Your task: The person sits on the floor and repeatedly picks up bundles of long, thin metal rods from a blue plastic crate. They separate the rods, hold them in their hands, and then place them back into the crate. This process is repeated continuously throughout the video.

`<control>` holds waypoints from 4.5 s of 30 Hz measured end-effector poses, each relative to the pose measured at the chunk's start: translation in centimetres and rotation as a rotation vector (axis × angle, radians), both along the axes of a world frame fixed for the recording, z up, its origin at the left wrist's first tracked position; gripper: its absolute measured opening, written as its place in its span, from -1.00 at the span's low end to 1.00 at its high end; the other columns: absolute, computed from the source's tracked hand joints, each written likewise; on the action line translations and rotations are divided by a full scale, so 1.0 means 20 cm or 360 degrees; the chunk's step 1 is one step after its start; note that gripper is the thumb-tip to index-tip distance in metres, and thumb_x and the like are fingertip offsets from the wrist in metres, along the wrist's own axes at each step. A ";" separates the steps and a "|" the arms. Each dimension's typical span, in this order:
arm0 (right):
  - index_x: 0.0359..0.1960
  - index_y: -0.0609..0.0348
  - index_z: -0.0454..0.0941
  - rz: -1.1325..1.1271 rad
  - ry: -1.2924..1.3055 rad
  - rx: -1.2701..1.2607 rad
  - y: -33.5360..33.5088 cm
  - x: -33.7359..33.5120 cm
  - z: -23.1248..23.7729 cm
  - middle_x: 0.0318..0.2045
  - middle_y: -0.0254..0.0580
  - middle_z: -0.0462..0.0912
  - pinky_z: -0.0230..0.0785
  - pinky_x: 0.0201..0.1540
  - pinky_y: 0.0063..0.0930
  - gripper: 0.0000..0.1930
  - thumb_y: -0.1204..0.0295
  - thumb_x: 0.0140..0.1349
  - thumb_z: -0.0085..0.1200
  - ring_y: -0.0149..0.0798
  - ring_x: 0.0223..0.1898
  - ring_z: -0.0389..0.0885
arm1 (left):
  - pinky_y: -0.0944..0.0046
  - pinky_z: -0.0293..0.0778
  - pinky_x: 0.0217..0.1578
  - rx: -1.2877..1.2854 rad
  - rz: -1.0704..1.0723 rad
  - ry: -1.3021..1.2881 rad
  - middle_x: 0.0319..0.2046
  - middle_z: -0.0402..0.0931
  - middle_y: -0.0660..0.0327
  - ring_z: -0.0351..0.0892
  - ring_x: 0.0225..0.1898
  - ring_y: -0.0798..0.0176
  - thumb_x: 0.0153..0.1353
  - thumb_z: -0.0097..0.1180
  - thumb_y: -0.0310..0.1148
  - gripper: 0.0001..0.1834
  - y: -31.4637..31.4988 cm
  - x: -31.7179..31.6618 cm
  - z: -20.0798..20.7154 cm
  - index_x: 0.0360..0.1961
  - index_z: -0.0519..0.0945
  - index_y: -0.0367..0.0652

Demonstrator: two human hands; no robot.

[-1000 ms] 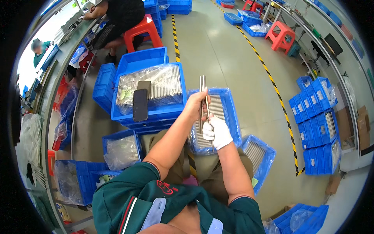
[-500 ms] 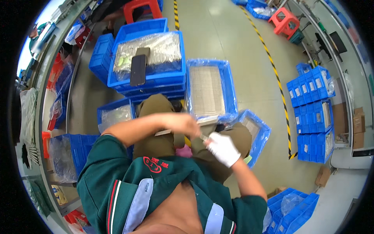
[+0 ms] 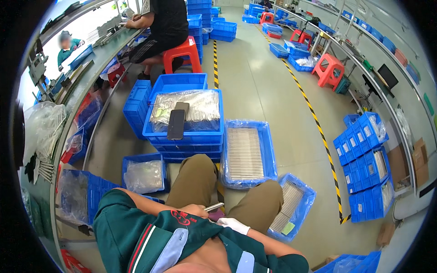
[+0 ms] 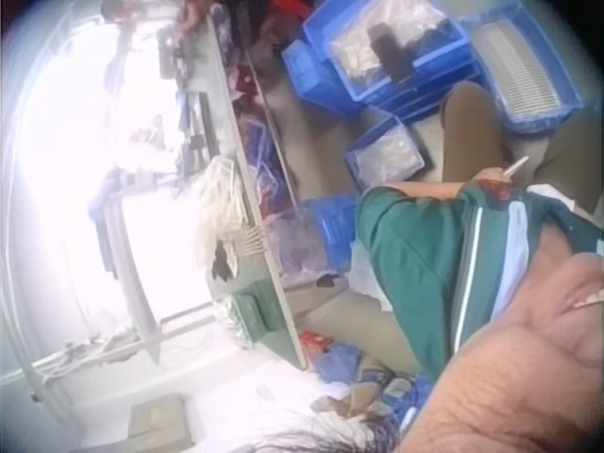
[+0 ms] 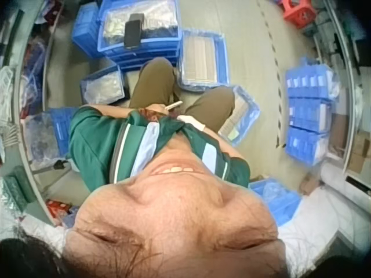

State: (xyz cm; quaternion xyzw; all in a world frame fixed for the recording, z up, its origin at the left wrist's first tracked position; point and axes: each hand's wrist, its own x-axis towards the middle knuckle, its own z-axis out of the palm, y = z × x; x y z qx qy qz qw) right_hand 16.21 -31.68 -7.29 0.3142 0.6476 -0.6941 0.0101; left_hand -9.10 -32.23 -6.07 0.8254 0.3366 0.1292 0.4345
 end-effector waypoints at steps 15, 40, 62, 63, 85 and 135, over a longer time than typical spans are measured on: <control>-0.15 0.22 0.47 -0.0136 0.0239 -0.0193 0.04 -0.01 -0.14 -0.32 -0.19 0.56 0.35 -0.16 -0.43 -0.78 0.42 0.20 -0.07 -0.31 -0.27 0.53 | 0.04 0.28 -0.37 -0.0065 -0.0266 -0.0309 -0.60 0.32 0.05 0.38 -0.44 -0.02 0.03 0.07 -0.30 -0.76 0.13 -0.03 0.05 -0.63 0.35 -0.19; -0.09 0.11 0.51 -0.0094 -0.0173 -0.0241 0.03 -0.03 -0.03 -0.27 -0.20 0.59 0.34 -0.10 -0.44 -0.72 0.29 0.26 -0.13 -0.27 -0.20 0.55 | -0.03 0.38 -0.25 -0.0456 -0.0440 0.0175 -0.39 0.43 -0.05 0.50 -0.26 -0.14 0.12 -0.02 -0.19 -0.77 0.13 -0.06 0.20 -0.29 0.44 -0.09; -0.17 0.23 0.53 -0.0357 -0.0112 -0.0736 0.21 -0.08 0.03 -0.35 -0.30 0.58 0.32 -0.15 -0.56 -0.74 0.31 0.21 0.02 -0.44 -0.26 0.49 | 0.07 0.43 -0.20 -0.0488 -0.0328 0.0023 -0.35 0.50 -0.02 0.54 -0.24 -0.08 0.18 -0.05 -0.23 -0.72 0.11 -0.04 -0.12 -0.20 0.50 -0.20; -0.17 0.23 0.53 -0.0342 -0.0103 -0.0711 0.23 -0.08 0.02 -0.35 -0.30 0.58 0.32 -0.15 -0.56 -0.74 0.31 0.21 0.02 -0.44 -0.26 0.49 | 0.07 0.43 -0.20 -0.0537 -0.0308 -0.0027 -0.35 0.49 -0.02 0.54 -0.24 -0.08 0.18 -0.05 -0.23 -0.72 0.11 -0.05 -0.12 -0.21 0.50 -0.20; -0.16 0.23 0.52 -0.0261 -0.0003 -0.0525 0.38 -0.09 0.03 -0.34 -0.27 0.59 0.33 -0.14 -0.56 -0.74 0.33 0.20 0.03 -0.43 -0.25 0.50 | 0.06 0.39 -0.26 -0.0671 -0.0324 -0.0207 -0.38 0.42 -0.02 0.47 -0.30 -0.08 0.16 -0.04 -0.22 -0.74 0.20 0.02 -0.06 -0.30 0.47 -0.21; -0.18 0.19 0.42 -0.0229 -0.0172 0.0282 0.21 -0.11 0.51 -0.29 -0.13 0.55 0.33 -0.12 -0.40 -0.56 0.01 0.25 -0.05 -0.31 -0.20 0.48 | 0.00 0.40 -0.29 -0.0023 -0.0121 -0.0095 -0.43 0.41 -0.03 0.48 -0.31 -0.10 0.24 -0.05 -0.06 -0.66 0.27 0.02 0.31 -0.37 0.54 -0.11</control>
